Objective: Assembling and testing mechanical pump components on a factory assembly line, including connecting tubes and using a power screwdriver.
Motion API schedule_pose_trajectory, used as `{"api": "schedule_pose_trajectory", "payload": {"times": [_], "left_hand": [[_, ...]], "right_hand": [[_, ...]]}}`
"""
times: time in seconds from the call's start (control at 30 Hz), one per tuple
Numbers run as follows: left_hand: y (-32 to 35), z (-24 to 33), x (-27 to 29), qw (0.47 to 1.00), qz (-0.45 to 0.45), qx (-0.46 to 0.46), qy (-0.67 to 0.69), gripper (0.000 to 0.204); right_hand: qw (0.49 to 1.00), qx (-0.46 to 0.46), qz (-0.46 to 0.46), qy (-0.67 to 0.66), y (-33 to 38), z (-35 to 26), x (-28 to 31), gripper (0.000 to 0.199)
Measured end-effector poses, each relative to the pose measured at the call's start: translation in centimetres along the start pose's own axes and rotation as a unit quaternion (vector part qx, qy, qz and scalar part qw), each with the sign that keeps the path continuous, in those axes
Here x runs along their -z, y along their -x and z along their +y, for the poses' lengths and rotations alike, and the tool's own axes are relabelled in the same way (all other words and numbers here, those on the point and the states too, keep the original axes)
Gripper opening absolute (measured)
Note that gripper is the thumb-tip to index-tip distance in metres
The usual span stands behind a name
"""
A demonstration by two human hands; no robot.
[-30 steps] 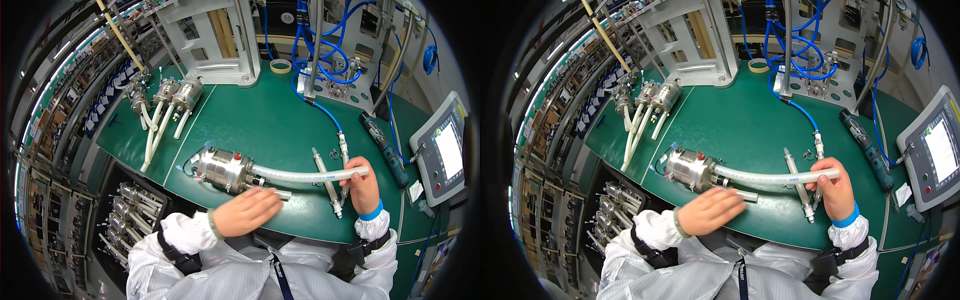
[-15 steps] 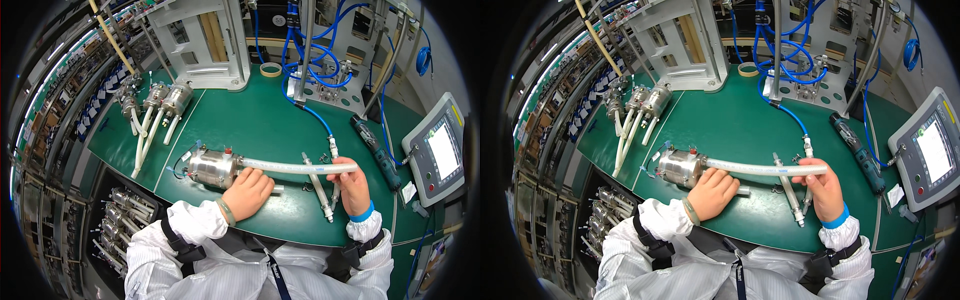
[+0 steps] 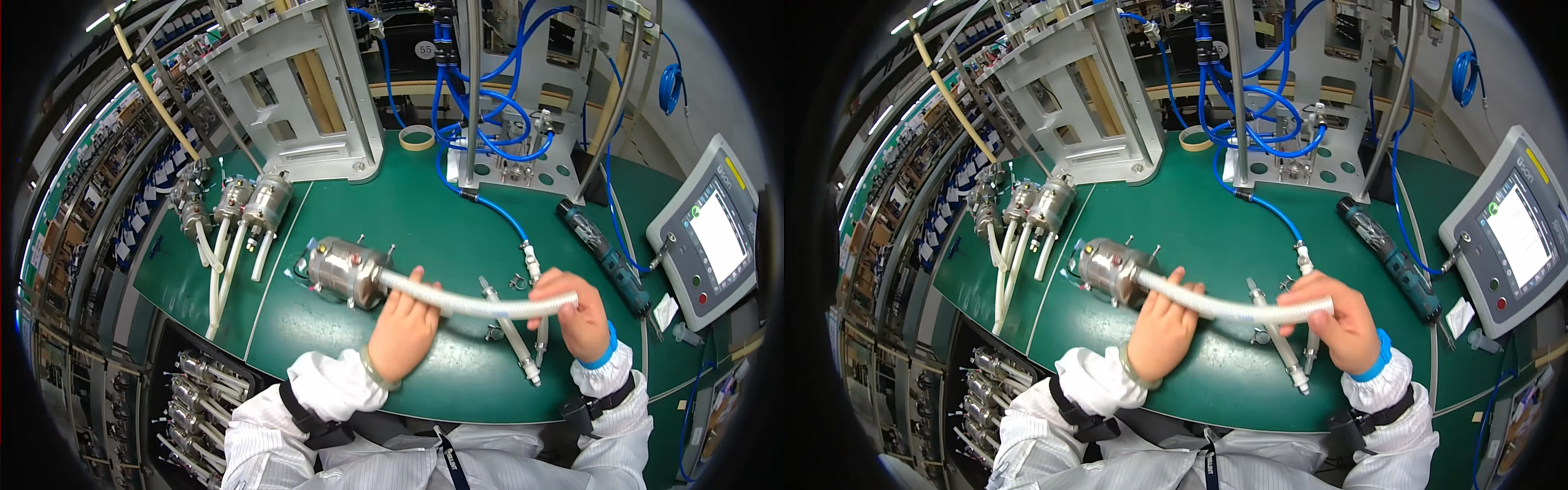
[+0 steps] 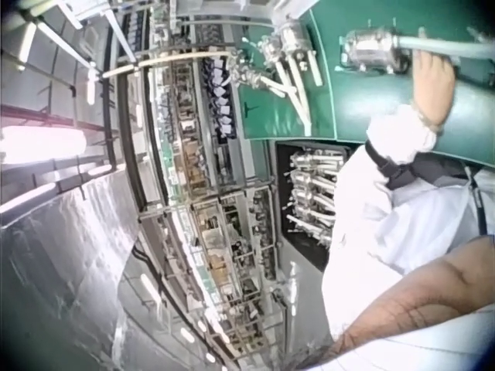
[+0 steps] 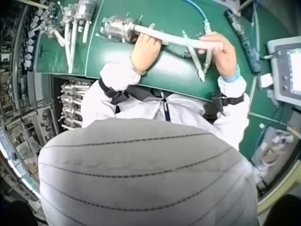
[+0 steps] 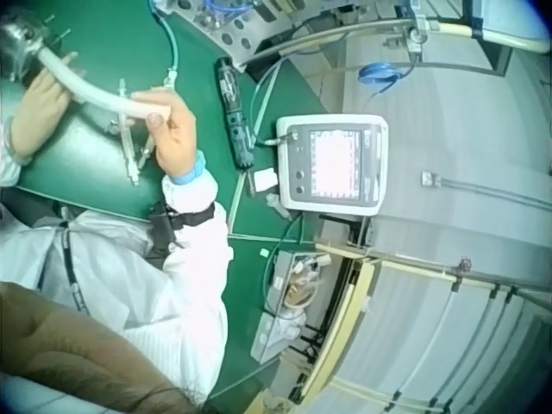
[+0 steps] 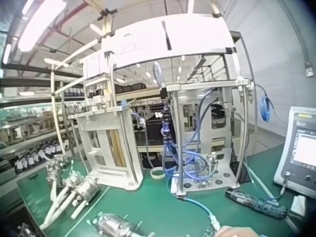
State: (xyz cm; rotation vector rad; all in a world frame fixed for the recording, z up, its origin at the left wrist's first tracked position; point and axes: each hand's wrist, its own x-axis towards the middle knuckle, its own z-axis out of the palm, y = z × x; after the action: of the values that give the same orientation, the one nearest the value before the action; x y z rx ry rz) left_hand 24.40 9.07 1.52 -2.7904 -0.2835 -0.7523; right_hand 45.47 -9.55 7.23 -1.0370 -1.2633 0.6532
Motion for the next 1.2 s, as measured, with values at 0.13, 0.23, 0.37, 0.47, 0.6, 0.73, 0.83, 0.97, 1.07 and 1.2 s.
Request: {"api": "schedule_pose_trajectory", "payload": {"times": [0.13, 0.23, 0.37, 0.47, 0.6, 0.73, 0.83, 0.97, 1.07, 1.2], "left_hand": [[1.0, 0.8, 0.6, 0.998, -0.052, 0.020, -0.012, 0.043], [1.0, 0.5, 0.7, 0.998, -0.052, 0.022, -0.002, 0.043], [0.9, 0.4, 0.4, 0.999, -0.043, 0.012, 0.012, 0.041], [0.4, -0.5, -0.6, 0.998, -0.043, -0.019, 0.042, 0.040], [-2.7, -2.7, -1.2, 0.996, -0.028, -0.030, 0.081, 0.028], [-5.3, -4.1, -2.6, 0.995, -0.019, -0.048, 0.081, 0.019], [-5.5, -4.4, -3.5, 0.993, -0.022, -0.047, 0.111, 0.023], [-5.0, -3.7, -3.4, 0.993, 0.000, -0.047, 0.109, 0.028], [-4.9, -3.7, -3.2, 0.993, 0.006, -0.041, 0.112, 0.029], [-5.0, -3.7, -2.7, 0.990, -0.005, -0.051, 0.135, 0.011]], "right_hand": [[0.998, -0.011, -0.062, 0.017, -0.1, 0.1, 0.4, 0.045], [0.999, -0.018, -0.047, 0.008, -0.2, 0.5, 0.4, 0.047], [0.999, -0.038, -0.016, -0.026, -0.1, 1.3, 0.8, 0.047], [0.995, -0.065, 0.047, -0.059, -0.3, 2.4, 1.1, 0.046], [0.962, -0.144, 0.210, -0.096, -1.6, 3.3, 0.8, 0.048], [0.969, -0.157, 0.176, 0.071, -0.9, 4.7, 1.6, 0.029], [0.921, -0.064, -0.041, 0.382, -1.3, 2.6, 0.5, 0.016], [0.873, -0.043, -0.135, 0.466, -0.3, 1.9, -1.7, 0.025], [0.844, -0.042, -0.161, 0.511, -0.2, 1.8, -2.1, 0.023], [0.835, -0.039, -0.173, 0.520, 0.1, 2.4, -2.3, 0.020]]}}
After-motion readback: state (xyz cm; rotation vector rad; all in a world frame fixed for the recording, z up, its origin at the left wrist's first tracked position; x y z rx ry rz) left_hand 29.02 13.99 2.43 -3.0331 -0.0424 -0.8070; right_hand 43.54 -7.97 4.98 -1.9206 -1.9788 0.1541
